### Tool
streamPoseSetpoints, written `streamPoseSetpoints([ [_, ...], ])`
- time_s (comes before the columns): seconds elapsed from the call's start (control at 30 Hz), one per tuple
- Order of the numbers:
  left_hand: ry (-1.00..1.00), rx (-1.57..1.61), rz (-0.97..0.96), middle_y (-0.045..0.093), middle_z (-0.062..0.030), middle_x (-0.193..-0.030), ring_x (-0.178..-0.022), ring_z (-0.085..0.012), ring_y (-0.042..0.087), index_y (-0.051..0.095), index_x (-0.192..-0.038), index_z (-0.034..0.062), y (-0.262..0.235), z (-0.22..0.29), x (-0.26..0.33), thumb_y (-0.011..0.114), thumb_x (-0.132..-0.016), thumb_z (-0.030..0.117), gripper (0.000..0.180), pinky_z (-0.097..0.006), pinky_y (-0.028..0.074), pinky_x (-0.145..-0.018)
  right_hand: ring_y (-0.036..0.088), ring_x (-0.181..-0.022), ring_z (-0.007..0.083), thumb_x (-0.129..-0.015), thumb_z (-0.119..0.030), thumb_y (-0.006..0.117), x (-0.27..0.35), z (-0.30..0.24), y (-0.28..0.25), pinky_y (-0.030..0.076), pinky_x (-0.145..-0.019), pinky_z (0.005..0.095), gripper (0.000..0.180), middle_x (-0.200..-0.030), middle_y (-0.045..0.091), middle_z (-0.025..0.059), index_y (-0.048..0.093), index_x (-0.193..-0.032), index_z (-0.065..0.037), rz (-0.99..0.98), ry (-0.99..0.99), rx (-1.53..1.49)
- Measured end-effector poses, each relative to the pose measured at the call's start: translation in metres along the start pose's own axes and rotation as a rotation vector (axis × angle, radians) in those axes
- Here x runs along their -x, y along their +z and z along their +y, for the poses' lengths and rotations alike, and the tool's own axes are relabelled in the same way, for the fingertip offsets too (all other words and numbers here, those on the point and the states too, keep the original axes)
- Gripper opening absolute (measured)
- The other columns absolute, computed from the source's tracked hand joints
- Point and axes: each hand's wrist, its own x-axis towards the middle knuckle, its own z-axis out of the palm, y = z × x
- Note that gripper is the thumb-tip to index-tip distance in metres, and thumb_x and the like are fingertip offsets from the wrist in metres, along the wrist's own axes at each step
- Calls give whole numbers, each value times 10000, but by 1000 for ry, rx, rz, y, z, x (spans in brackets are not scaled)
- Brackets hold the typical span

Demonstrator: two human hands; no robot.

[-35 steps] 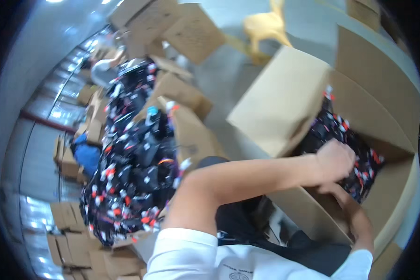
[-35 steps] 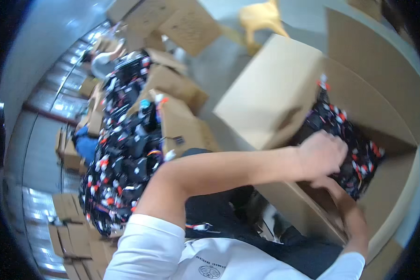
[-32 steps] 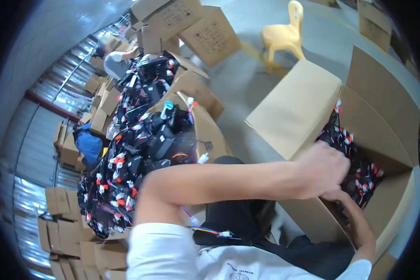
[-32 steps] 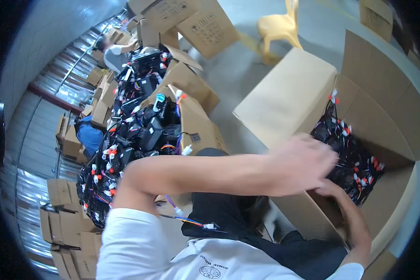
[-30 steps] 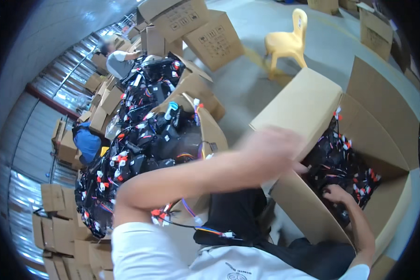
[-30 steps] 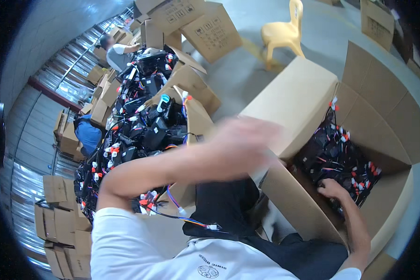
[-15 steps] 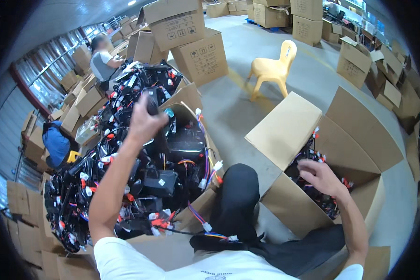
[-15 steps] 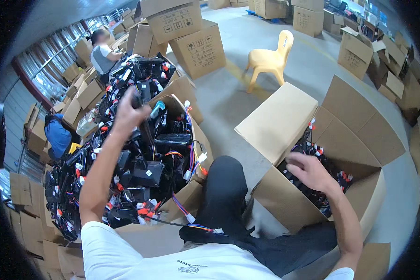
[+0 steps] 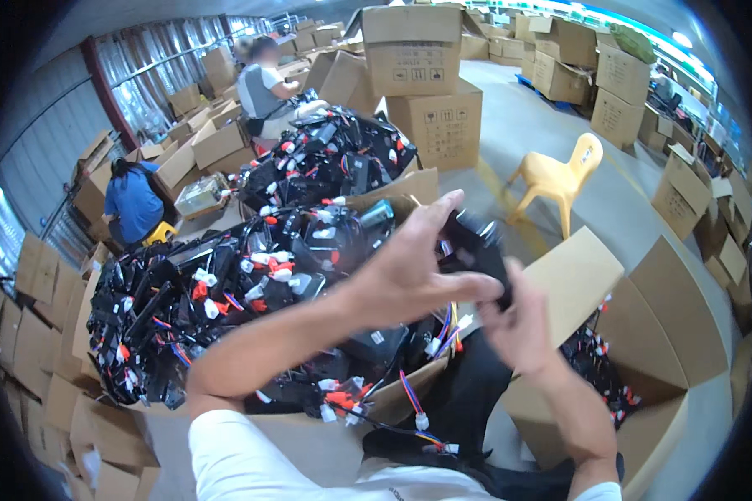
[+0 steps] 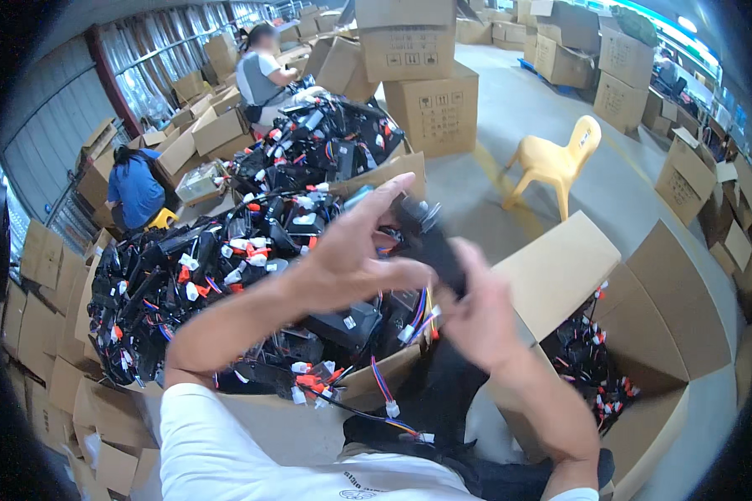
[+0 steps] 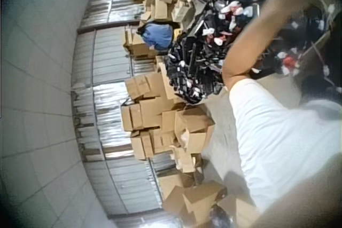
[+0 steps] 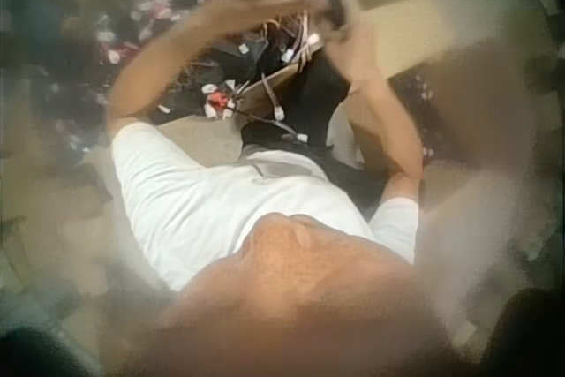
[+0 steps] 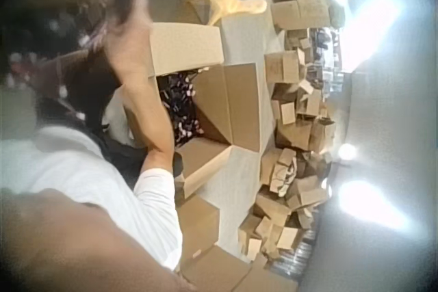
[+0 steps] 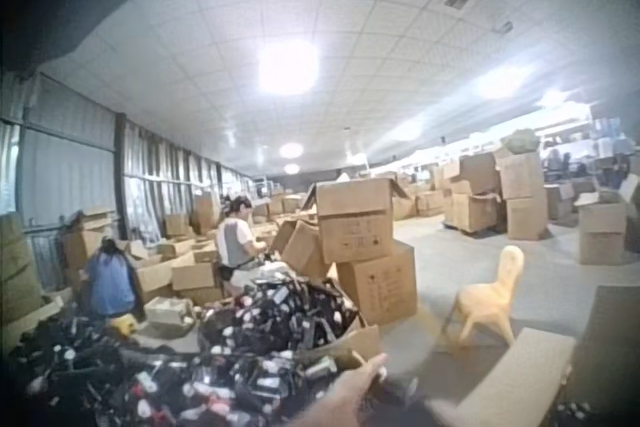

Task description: The person packs electronic components and wires into cardboard boxes, then seals the boxes with packing tape using a tape dispenser and applies labels.

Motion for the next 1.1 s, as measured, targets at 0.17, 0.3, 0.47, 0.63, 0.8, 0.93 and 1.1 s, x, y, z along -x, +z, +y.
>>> streamPoseSetpoints([
  [0.17, -200, -199, 136, 852, -173, -1174, -1080, -245, 809, 804, -1364, -44, -140, -105, -42, 826, -1083, 305, 448, -395, 643, -961, 805, -1011, 183, -973, -181, 879, -16, 21, -72, 669, -952, 368, 560, -1177, 816, 134, 689, -1418, 101, 133, 563, -571],
  [0.3, -311, -458, -153, 863, -172, -1097, -994, -252, 803, 849, -1246, -19, -118, -249, -89, 820, -1062, 318, 385, -426, 639, -920, 789, -1081, 175, -988, -192, 887, 5, 17, -53, 657, -986, 401, 544, -1219, 817, 98, 707, -1457, 16, -124, 627, -445],
  [0.47, -357, -888, -382, 828, -316, -1229, -1208, -499, 794, 775, -1166, -43, -39, -406, -97, 729, -962, 82, 245, -587, 636, -1024, 720, -1275, 264, -1109, -349, 828, 56, 30, 77, 589, -1103, 423, 705, -1426, 747, 228, 579, -1585, 108, -246, 691, -542],
  [0.63, -359, -840, -359, 809, -332, -1262, -1253, -501, 775, 683, -1276, -15, 51, -451, -130, 685, -954, -5, 322, -608, 619, -1043, 700, -1347, 349, -1107, -397, 829, 107, 54, 43, 566, -1144, 441, 711, -1631, 618, 263, 596, -1582, 78, -230, 458, -180],
  [0.8, -552, -158, 22, 857, -191, -1211, -1091, -318, 859, 726, -1429, -40, -42, -399, -155, 832, -954, 9, 490, -469, 686, -941, 760, -1327, 256, -1155, -262, 776, 157, 91, -11, 616, -1124, 392, 445, -1525, 727, 206, 732, -1485, 33, -149, 734, -523],
  [0.93, -444, 760, -109, 830, -146, -1304, -1175, -277, 843, 693, -1450, -20, 17, -269, -180, 779, -1106, 48, 361, -465, 713, -1009, 788, -1274, 235, -1175, -273, 753, 165, 110, -34, 613, -1146, 394, 428, -1363, 826, 157, 751, -1466, 41, -45, 785, -535],
  [1.1, -402, 983, -339, 812, -154, -1364, -1216, -281, 820, 676, -1471, -58, 158, -99, -151, 725, -1093, -29, 383, -452, 661, -1085, 770, -1319, 247, -1165, -269, 767, 134, 102, -54, 589, -1183, 399, 450, -1390, 810, 196, 740, -1441, 86, 327, 704, -581],
])
